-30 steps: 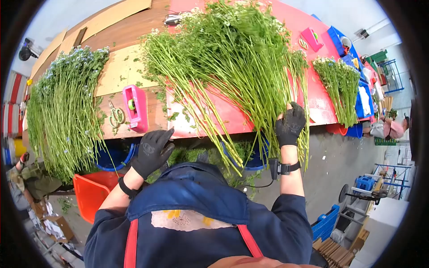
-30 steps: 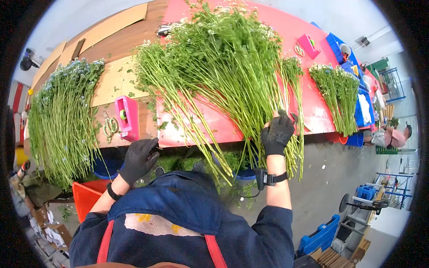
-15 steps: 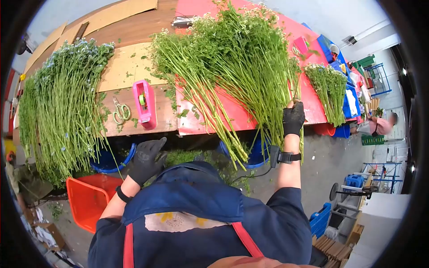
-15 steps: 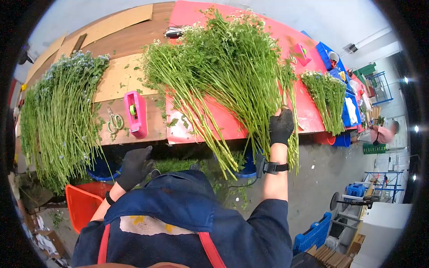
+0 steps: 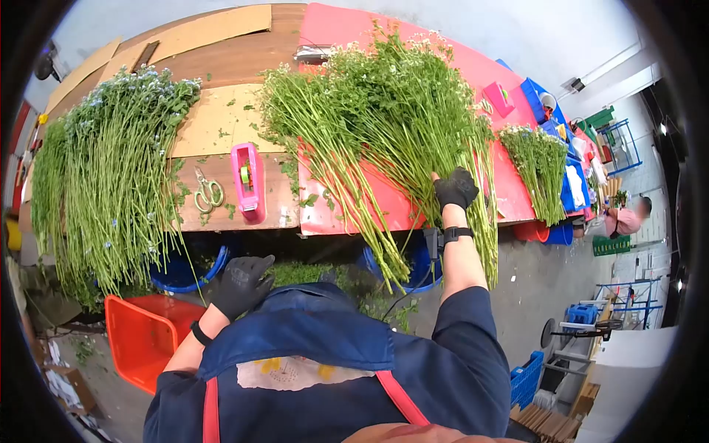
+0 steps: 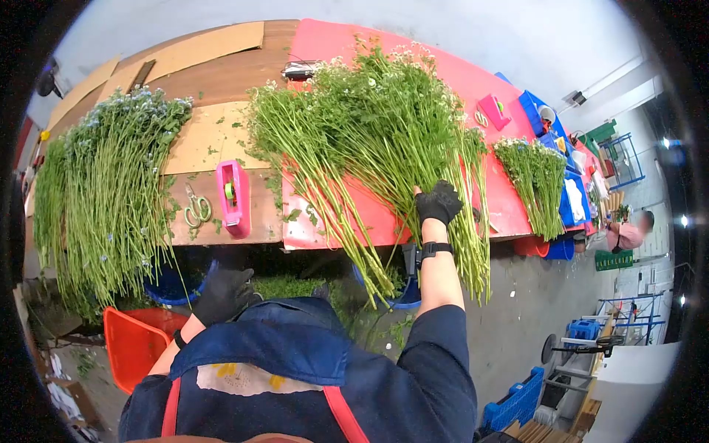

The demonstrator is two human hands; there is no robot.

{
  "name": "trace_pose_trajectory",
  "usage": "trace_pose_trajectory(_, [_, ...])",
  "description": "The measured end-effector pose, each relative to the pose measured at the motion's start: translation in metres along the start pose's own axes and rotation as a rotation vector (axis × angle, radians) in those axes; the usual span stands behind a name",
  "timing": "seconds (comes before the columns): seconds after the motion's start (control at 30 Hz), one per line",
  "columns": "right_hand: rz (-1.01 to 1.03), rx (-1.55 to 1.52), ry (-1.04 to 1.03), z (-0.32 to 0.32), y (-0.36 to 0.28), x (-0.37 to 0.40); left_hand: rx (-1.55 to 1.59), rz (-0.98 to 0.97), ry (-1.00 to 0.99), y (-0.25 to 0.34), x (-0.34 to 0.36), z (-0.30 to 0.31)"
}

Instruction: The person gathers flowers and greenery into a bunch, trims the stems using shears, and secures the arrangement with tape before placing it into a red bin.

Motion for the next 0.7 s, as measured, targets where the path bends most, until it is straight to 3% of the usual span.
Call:
trace_pose_trajectory(0.17, [0.016, -0.041, -0.105, -0.014, 0.003, -0.021, 0.016, -0.001, 0.010, -0.005, 0.007, -0.008])
trace_pose_trajectory(0.2, [0.034, -0.044, 0.068, -0.005, 0.005, -0.018, 0.011, -0.014, 0.015, -0.004, 0.006, -0.006])
trace_pose_trajectory(0.37, [0.123, -0.020, 0.335, 0.049, 0.030, 0.008, 0.061, -0.004, -0.039, -0.011, -0.005, -0.011])
trace_pose_trajectory(0.53, [0.386, -0.171, 0.610, 0.139, 0.033, 0.086, 0.187, -0.070, -0.032, -0.005, -0.057, -0.005])
trace_pose_trajectory(0.67, [0.683, -0.312, 0.519, 0.191, -0.012, 0.153, 0.497, -0.055, -0.144, 0.023, -0.124, -0.014])
trace_pose_trajectory(0.7, [0.760, -0.308, 0.481, 0.194, -0.028, 0.167, 0.730, -0.107, -0.134, 0.044, -0.138, -0.010])
Point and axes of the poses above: each hand's wrist, its own x-axis away from the middle knuckle, its own z-axis out of the back of the hand, y = z × x, the point moved 6 cm from there along -x, towards the middle knuckle, and after that the axes turned 2 degrees about -y, right-handed, at the moved point
